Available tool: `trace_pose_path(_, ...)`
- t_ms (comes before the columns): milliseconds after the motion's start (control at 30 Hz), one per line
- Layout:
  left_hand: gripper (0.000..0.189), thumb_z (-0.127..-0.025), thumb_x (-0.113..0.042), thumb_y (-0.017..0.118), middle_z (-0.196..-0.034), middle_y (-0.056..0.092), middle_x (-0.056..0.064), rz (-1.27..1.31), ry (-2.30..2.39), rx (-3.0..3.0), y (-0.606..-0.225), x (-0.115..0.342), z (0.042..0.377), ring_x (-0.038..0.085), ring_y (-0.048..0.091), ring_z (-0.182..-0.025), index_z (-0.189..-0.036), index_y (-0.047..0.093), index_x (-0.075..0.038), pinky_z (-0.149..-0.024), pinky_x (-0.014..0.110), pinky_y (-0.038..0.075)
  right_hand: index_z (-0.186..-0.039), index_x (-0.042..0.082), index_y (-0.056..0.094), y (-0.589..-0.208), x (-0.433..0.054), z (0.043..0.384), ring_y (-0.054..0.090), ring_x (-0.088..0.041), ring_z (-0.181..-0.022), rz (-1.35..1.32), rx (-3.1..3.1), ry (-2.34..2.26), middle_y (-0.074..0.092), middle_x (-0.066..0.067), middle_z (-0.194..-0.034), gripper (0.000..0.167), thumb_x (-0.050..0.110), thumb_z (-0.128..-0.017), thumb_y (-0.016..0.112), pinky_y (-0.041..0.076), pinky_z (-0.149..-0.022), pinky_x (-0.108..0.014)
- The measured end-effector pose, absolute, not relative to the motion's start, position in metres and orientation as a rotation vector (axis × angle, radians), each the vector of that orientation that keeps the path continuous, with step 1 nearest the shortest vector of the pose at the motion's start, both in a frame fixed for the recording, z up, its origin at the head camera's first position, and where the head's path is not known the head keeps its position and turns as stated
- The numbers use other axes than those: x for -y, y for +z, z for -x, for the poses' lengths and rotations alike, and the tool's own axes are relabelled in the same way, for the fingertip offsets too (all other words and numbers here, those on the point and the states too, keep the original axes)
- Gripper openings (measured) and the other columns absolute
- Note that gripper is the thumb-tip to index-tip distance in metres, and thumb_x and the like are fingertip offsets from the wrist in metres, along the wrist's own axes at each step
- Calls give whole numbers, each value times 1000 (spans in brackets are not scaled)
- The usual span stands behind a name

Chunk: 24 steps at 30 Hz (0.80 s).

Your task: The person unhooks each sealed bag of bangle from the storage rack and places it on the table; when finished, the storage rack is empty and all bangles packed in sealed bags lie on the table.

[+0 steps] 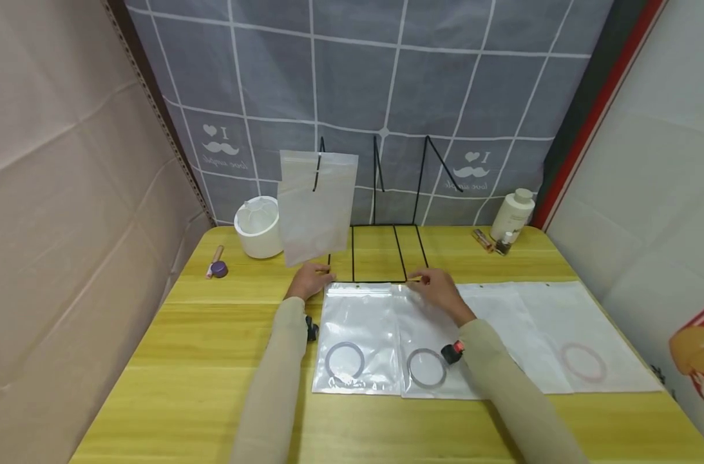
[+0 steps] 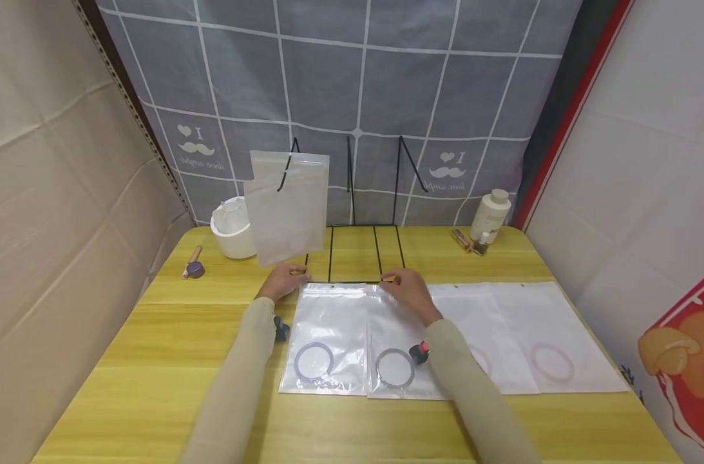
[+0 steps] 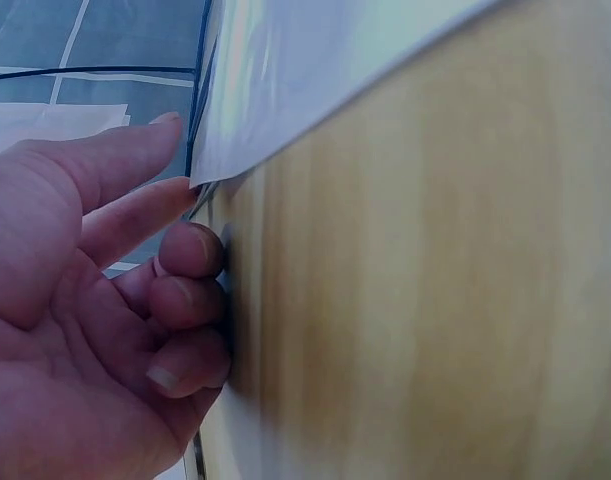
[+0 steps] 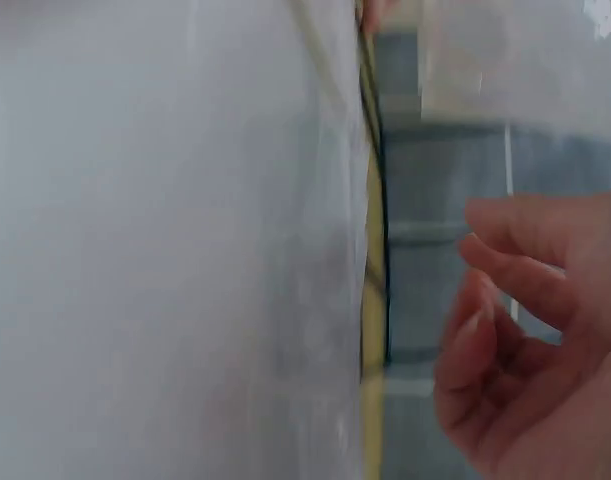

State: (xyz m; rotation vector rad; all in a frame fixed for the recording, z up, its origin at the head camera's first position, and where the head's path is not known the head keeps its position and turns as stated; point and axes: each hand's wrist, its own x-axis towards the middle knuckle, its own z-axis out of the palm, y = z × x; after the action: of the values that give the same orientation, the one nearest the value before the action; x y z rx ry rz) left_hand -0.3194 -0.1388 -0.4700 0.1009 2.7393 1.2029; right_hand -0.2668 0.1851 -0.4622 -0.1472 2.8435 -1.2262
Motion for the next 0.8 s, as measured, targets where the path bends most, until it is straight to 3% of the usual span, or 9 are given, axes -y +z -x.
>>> trace_pose_path(167, 43, -98, -29, 66, -145, 56, 16, -96, 1178, -2743, -472, 138, 321, 37, 44, -140, -135, 65, -6, -115, 51, 37, -131, 6, 68, -467, -228, 285, 53, -22, -73, 6, -2920, -1283, 66, -14, -94, 37, 23, -98, 67, 44, -60, -32)
trace_pose_path(300, 42, -99, -29, 64, -145, 56, 16, -93, 1173, -2745, -472, 137, 322, 37, 44, -140, -135, 65, -7, -115, 51, 37, -138, 8, 63, -475, -246, 297, 53, -22, -79, 68, -2845, -1202, 66, -18, -106, 46, 27, -96, 70, 44, -65, -33)
trace_pose_path(467, 43, -100, -29, 63, -146, 55, 16, -102, 1166, -2731, -471, 135, 321, 37, 43, -141, -136, 64, -7, -116, 51, 36, -139, 13, 63, -483, -253, 305, 60, -30, -103, 72, -2793, -1121, 64, -21, -131, 55, 38, -92, 75, 51, -86, -44)
trace_pose_path(567, 43, -100, -29, 62, -146, 55, 16, -103, 1156, -2741, -470, 135, 321, 37, 43, -141, -136, 64, -7, -116, 52, 36, -139, 14, 63, -484, -252, 309, 58, -38, -119, 43, -2768, -1119, 59, -20, -140, 58, 42, -90, 75, 48, -100, -55)
trace_pose_path(800, 49, -101, -33, 61, -153, 49, 13, -88, 1119, -2730, -471, 136, 317, 37, 38, -145, -144, 57, -9, -118, 53, 32, -140, 14, 62, -482, -249, 312, 48, -43, -134, 24, -2720, -1134, 55, -21, -144, 57, 40, -90, 76, 41, -109, -59)
